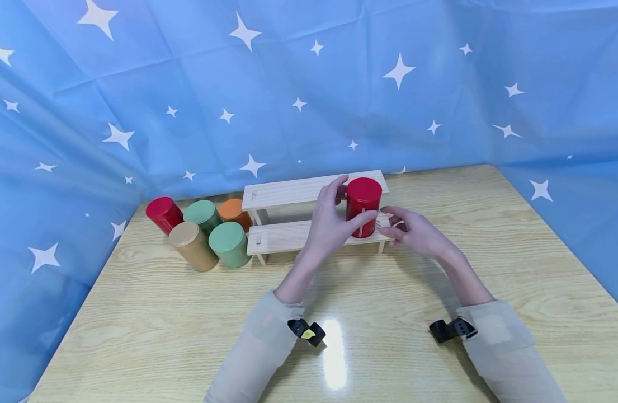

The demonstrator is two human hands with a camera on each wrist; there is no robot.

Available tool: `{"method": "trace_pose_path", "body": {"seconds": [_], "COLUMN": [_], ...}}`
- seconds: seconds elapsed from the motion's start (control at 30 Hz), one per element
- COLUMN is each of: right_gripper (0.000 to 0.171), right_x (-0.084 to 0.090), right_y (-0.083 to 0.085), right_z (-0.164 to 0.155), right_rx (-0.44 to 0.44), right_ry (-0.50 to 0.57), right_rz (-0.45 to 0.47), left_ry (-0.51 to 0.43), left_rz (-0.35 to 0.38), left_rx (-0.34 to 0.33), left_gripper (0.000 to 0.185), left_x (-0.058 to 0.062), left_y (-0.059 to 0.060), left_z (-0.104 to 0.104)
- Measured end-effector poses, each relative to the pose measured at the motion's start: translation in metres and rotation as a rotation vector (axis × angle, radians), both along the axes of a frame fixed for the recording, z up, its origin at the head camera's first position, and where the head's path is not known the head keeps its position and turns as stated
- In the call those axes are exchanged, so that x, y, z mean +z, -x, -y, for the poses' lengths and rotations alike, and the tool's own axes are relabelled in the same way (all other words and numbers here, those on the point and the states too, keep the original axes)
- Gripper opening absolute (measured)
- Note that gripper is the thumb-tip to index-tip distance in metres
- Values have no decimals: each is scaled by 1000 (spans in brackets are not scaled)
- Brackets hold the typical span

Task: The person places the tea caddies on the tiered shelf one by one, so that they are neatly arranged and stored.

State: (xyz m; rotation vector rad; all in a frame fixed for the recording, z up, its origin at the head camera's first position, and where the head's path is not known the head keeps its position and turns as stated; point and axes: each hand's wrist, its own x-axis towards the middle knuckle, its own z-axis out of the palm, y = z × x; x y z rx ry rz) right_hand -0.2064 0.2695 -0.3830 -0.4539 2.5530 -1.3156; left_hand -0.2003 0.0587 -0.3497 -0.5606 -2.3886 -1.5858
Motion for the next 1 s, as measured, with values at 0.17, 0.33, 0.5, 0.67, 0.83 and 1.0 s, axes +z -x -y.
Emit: {"method": "trace_pose_path", "body": {"seconds": [0.17, 0.33, 0.5, 0.67, 0.83, 1.0], "right_gripper": [62, 62, 60, 60, 62, 64], "right_x": [-1, -1, -2, -2, -1, -1], "right_y": [1, 1, 1, 1, 1, 0], "right_z": [0, 1, 1, 1, 1, 0], "right_rx": [0, 1, 4, 4, -4, -13], "right_ry": [-9, -7, -1, -6, -18, -28], "right_rz": [-12, -17, -22, -26, -18, -4], "left_ry": [16, 12, -9, -20, -25, -41], "left_rz": [-33, -66, -82, -92, -118, -144], "left_rx": [11, -12, -55, -72, -73, -72], "left_gripper": [75, 72, 70, 66, 66, 63], "left_x": [0, 0, 1, 3, 5, 6], "left_y": [-3, -3, -4, -5, -5, -5], "left_z": [10, 20, 33, 47, 59, 70]}}
